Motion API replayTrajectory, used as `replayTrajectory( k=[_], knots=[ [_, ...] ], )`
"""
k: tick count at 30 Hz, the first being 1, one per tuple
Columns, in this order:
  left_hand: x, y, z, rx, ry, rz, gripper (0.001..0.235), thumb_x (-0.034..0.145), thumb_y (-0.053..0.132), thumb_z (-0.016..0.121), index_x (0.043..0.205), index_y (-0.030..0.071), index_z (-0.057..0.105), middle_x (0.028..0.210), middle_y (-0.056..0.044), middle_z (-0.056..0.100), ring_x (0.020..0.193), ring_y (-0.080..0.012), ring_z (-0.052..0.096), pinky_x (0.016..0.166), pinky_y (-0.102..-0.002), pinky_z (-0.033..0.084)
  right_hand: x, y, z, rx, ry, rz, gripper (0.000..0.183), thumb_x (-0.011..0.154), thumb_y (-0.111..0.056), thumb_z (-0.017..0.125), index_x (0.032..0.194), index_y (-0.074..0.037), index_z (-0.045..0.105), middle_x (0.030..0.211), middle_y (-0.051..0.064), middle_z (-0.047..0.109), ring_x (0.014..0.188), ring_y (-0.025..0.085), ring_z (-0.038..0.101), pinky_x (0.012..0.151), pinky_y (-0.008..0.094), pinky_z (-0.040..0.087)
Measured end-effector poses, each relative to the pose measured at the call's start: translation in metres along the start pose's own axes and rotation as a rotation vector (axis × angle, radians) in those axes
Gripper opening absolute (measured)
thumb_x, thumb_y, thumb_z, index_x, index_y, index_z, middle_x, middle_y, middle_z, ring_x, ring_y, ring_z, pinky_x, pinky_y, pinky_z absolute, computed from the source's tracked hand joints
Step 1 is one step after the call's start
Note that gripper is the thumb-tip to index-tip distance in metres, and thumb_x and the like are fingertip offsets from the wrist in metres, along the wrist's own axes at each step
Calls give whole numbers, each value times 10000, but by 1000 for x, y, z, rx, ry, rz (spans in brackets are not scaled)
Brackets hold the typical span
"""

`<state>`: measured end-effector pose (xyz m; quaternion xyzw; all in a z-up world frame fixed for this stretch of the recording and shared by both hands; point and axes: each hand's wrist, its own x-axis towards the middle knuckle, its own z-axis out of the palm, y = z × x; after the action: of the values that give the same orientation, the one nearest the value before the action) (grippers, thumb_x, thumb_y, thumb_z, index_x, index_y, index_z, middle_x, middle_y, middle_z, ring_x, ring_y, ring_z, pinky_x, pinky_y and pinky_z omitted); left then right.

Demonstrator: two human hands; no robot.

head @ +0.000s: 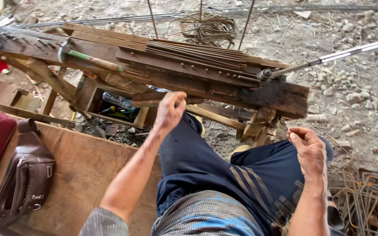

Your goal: The person sits on the ground and uses a manual bending machine to bend thin metal rods into U-shapes. They insert each rod into the machine, rotate the crank handle to bend it, and then remove the finished piece.

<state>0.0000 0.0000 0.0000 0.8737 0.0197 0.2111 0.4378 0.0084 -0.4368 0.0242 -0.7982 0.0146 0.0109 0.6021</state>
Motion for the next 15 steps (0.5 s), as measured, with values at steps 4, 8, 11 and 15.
replayTrajectory(
  k=[4,8,11,15],
  knots=[
    [70,-4,8,84,-81,-80,218,933,125,597,1128,91,689,1062,-99,645,884,-186,617,783,-322,554,-20,-35,1,205,12,-41,148,983,-22,616,1118,17,662,1012,119,689,920,169,665,912,229,555],
    [135,-39,35,261,20,192,297,861,81,557,1111,94,718,1041,-126,662,927,-352,619,862,-451,472,-37,-66,5,331,-32,-147,173,967,-53,613,1121,22,631,1026,132,682,956,195,666,955,271,544],
    [158,-60,53,445,-88,176,379,883,131,526,1243,102,643,1214,-98,592,997,-405,565,815,-522,474,-58,-90,6,334,-107,-219,168,960,-97,615,1085,12,643,1011,125,695,957,194,667,930,274,536],
    [170,-28,51,700,-319,-42,291,973,137,425,1243,142,533,1326,-22,522,1136,-398,412,774,-568,443,-75,-107,9,206,-192,-244,148,943,-126,614,1011,-16,686,973,105,704,950,192,650,920,282,513]
  ],
)
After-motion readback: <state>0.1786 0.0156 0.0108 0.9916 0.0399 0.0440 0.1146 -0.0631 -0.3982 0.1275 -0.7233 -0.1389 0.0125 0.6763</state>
